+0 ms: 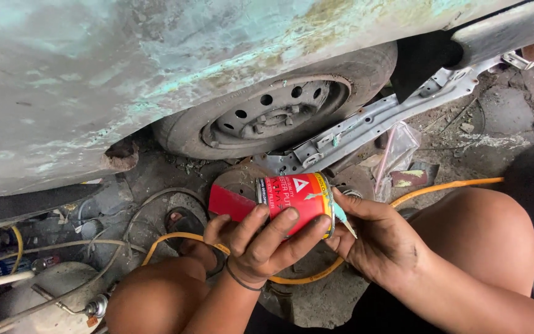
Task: The person applies a light green body filler to the lower side panel of a car using a small yellow scraper and a red mixing board. They then open a can of filler, scoop some onto the scraper, and continue applying it to the vehicle's surface.
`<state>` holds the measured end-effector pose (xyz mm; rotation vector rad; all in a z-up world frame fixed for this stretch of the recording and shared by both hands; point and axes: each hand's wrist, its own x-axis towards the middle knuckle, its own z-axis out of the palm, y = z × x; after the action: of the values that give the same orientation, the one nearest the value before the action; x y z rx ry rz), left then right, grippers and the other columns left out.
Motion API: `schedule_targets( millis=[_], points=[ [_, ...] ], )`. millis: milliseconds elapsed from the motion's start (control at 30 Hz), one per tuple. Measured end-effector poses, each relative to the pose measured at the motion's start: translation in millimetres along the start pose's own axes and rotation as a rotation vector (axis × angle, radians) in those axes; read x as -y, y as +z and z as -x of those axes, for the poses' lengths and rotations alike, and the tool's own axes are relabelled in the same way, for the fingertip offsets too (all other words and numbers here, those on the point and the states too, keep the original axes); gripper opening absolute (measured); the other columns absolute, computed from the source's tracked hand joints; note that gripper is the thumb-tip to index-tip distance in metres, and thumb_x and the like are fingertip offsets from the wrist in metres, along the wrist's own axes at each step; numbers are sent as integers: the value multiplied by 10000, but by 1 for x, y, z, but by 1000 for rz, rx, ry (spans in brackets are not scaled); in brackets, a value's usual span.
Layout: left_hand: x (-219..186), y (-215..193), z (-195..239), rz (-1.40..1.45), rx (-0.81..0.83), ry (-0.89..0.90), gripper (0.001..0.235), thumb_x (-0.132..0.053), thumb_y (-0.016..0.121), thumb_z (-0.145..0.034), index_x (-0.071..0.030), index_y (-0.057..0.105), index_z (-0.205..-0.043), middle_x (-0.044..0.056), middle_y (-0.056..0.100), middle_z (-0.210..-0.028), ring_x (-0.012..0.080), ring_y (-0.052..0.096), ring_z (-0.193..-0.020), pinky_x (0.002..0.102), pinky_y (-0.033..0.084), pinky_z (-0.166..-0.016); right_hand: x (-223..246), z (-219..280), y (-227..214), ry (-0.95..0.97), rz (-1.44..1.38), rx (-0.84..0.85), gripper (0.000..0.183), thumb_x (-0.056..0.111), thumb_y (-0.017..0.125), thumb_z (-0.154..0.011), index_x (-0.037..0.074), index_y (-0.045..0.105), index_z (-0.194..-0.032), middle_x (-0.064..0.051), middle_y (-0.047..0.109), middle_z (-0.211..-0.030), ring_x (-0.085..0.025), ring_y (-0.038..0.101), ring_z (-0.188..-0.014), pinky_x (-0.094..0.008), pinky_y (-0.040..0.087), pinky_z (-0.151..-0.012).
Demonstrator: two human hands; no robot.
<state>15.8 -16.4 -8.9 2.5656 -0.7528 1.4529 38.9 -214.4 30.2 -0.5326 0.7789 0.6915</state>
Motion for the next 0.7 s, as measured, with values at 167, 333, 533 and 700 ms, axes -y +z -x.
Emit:
schedule_targets(
  millis=[167, 333, 533, 700],
  points=[
    [0, 0, 0, -27, -4, -10, 405, -613, 812, -1033, -503, 603, -1362, -125, 490, -1401, 136, 436, -1322, 501, 287, -1099, -5, -9, -10, -14, -34, 13, 318, 133, 609, -947, -43, 657, -1207, -161, 734, -1153, -239, 696, -938, -357, 587, -792],
    [1, -2, 5, -20, 1, -4, 404, -599, 798, -1045, -502, 593, -1379, -124, 479, -1415, 142, 419, -1341, 513, 263, -1118, -9, -12, -16, -4, -40, 28, 321, 151, 611, -956, -44, 662, -1206, -162, 739, -1124, -237, 703, -892, -360, 596, -767],
    [4, -6, 5, -17, -2, -9, 384, -560, 821, -1026, -497, 619, -1346, -119, 500, -1376, 157, 434, -1319, 509, 287, -1109, -14, -21, -24, -1, -67, 64, 265, 160, 639, -957, -27, 673, -1143, -151, 750, -1019, -224, 702, -766, -347, 597, -693],
    [7, -6, 9, -27, 16, -31, 392, -564, 826, -1009, -489, 620, -1333, -121, 501, -1344, 161, 520, -1204, 487, 346, -1011, -11, -18, -15, -34, -72, 53, 330, 136, 584, -966, -62, 638, -1225, -198, 723, -1150, -275, 696, -962, -365, 583, -846]
  ],
)
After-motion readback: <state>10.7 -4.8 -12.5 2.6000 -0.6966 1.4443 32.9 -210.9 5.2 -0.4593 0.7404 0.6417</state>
